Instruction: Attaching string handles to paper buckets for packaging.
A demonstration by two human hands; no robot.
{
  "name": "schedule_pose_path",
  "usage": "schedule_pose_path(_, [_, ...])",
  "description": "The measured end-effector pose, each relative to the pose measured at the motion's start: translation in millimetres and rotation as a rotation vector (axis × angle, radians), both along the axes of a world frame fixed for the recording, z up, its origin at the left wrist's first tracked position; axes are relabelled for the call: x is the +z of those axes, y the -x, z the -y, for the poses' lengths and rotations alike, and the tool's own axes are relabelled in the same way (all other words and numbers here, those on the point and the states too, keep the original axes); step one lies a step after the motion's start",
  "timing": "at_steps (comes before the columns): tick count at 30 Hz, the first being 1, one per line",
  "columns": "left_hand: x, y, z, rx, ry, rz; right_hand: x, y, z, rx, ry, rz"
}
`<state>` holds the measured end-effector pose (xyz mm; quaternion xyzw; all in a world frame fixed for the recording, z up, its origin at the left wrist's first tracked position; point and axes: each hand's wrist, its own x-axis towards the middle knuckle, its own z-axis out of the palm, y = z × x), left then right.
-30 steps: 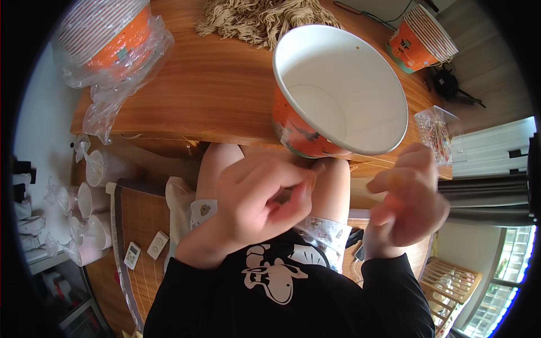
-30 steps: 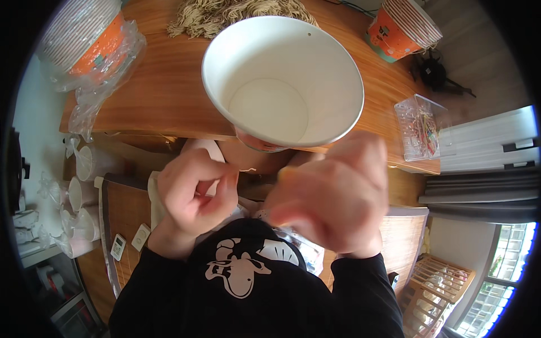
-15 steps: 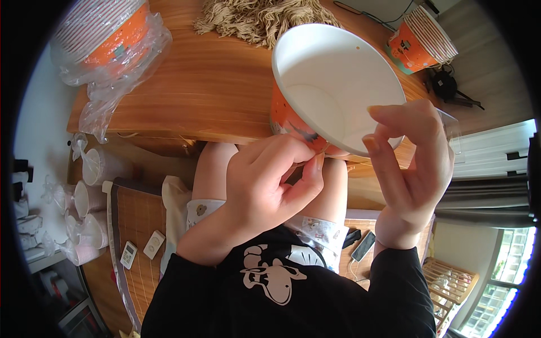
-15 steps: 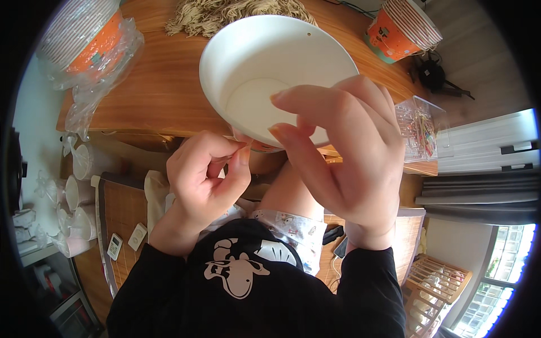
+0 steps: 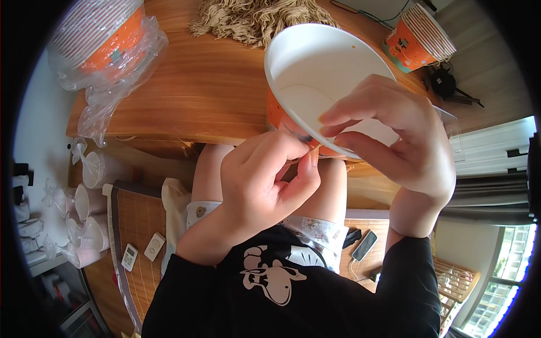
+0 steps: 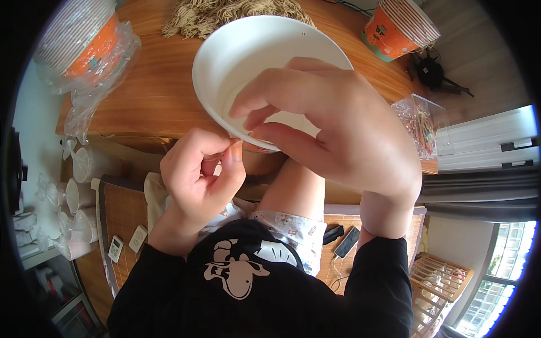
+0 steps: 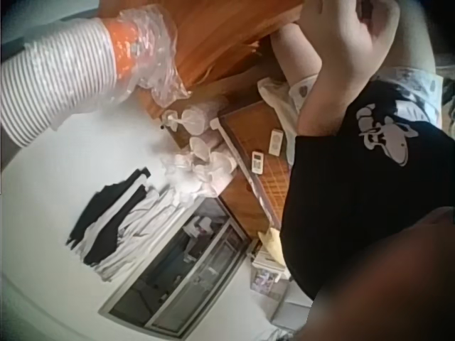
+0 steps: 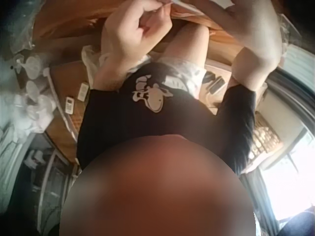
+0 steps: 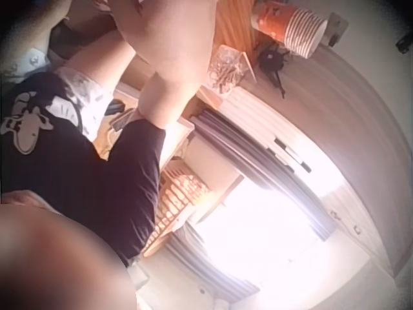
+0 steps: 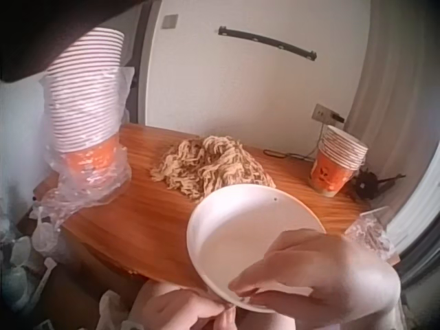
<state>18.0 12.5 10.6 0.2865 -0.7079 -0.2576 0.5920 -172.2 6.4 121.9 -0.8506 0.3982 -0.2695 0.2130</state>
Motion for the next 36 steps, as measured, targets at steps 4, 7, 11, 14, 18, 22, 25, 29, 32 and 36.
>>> schedule_pose_path(4, [1.5,1.8,0.0,0.007,0.000,0.003,0.5,2.8,10.4,0.098,-0.065,0.025])
schedule_pose_path(7, [1.9,2.1,0.0,0.001,-0.007,0.008,0.8,3.2,15.2,0.112,-0.124,0.043])
schedule_pose_path(11, [1.5,2.1,-0.2,-0.008,-0.023,-0.001,-0.9,2.3,21.0,0.160,-0.199,0.055])
schedule_pose_path(14, [0.9,2.3,-2.7,-0.060,-0.111,-0.027,-2.5,3.8,21.9,0.160,-0.161,0.027])
schedule_pose_path(18, [-10.5,5.2,-7.7,-0.282,-0.275,-0.319,-4.3,1.1,16.3,0.084,-0.040,0.086])
schedule_pose_path(22, [-11.0,-2.1,-11.2,-0.546,-0.388,-0.403,-12.0,-9.4,-10.7,-0.181,0.326,0.201])
schedule_pose_path(25, [-10.6,-9.2,-5.1,-0.700,-0.389,-0.355,-27.9,-24.2,-49.3,-0.261,0.259,0.482])
schedule_pose_path(29, [-4.4,-18.5,-8.8,-0.695,-0.466,-0.313,-66.0,-32.3,-68.6,-0.158,0.643,0.045])
schedule_pose_path(32, [13.6,-15.5,-6.6,-0.649,-0.629,-0.259,-96.2,-43.4,-66.1,-0.301,0.848,0.104])
schedule_pose_path(36, [13.2,-21.9,-6.7,-0.568,-0.551,-0.220,-130.5,-57.8,-69.8,-0.443,0.761,0.444])
